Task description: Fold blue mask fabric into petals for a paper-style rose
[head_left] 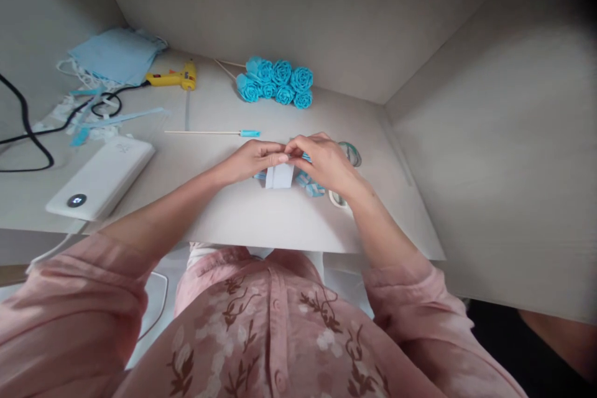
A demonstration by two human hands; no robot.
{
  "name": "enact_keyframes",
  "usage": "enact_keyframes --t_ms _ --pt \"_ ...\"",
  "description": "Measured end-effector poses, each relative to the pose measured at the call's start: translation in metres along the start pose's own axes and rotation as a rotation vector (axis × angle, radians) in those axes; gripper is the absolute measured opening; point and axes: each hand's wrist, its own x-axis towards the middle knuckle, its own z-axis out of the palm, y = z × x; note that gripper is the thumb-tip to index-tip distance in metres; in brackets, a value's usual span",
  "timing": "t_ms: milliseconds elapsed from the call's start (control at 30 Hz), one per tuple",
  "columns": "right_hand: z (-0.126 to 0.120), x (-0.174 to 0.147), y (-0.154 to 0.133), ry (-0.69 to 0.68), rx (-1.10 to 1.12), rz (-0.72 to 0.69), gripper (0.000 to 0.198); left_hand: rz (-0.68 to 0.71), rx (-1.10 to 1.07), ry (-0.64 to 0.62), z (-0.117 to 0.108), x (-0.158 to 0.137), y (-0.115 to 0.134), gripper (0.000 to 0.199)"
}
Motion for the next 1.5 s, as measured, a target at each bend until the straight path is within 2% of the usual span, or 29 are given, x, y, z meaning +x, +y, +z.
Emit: enact_keyframes --t_ms 133,200,267,333,400,500,667,800,933,1067,1167,1367,1500 --pt "-0.002 0.006 -0.003 0.06 -0.009 -0.054 0.014 -0.048 0.01 0.053 0.002 0.0 -0.001 0.021" --pt "0.001 0.005 -0.005 0.151 0.03 -0.064 0.019 -0.084 -0.03 0.069 0.005 0.0 -0.002 0.019" --pt "0.006 0.001 -0.005 0.297 0.092 -0.005 0.024 -0.136 -0.148 0.11 0.007 0.001 -0.002 0.023" --pt "0.012 -0.004 -0.002 0.441 0.163 0.092 0.026 -0.176 -0.331 0.206 0.008 0.002 0.0 0.025" --pt "0.017 -0.009 0.003 0.496 0.23 0.128 0.025 -0.19 -0.52 0.308 0.007 0.003 0.002 0.03" --pt "0.024 -0.013 0.008 0.489 0.286 0.121 0.023 -0.201 -0.71 0.382 0.004 0.005 0.004 0.031" --pt "0.029 -0.013 0.004 0.447 0.256 0.123 0.026 -0.214 -0.807 0.457 0.002 0.007 0.002 0.022" --pt "0.033 -0.012 -0.001 0.39 0.123 0.041 0.027 -0.213 -0.831 0.441 0.005 0.006 0.001 0.022" --pt "0.037 -0.009 -0.002 0.366 0.068 -0.031 0.018 -0.205 -0.827 0.391 0.008 0.004 0.0 0.028" --pt "0.037 -0.008 -0.002 0.369 0.106 0.023 0.016 -0.192 -0.776 0.361 0.01 0.004 -0.001 0.034" --pt "0.037 -0.008 -0.002 0.424 0.181 0.076 0.016 -0.183 -0.713 0.377 0.008 0.004 -0.002 0.035" --pt "0.04 -0.007 0.0 0.461 0.489 0.304 0.019 -0.181 -0.623 0.393 0.007 0.002 0.002 0.034" --pt "0.04 -0.005 0.001 0.465 0.546 0.33 0.016 -0.175 -0.593 0.379 0.007 0.001 0.003 0.035"
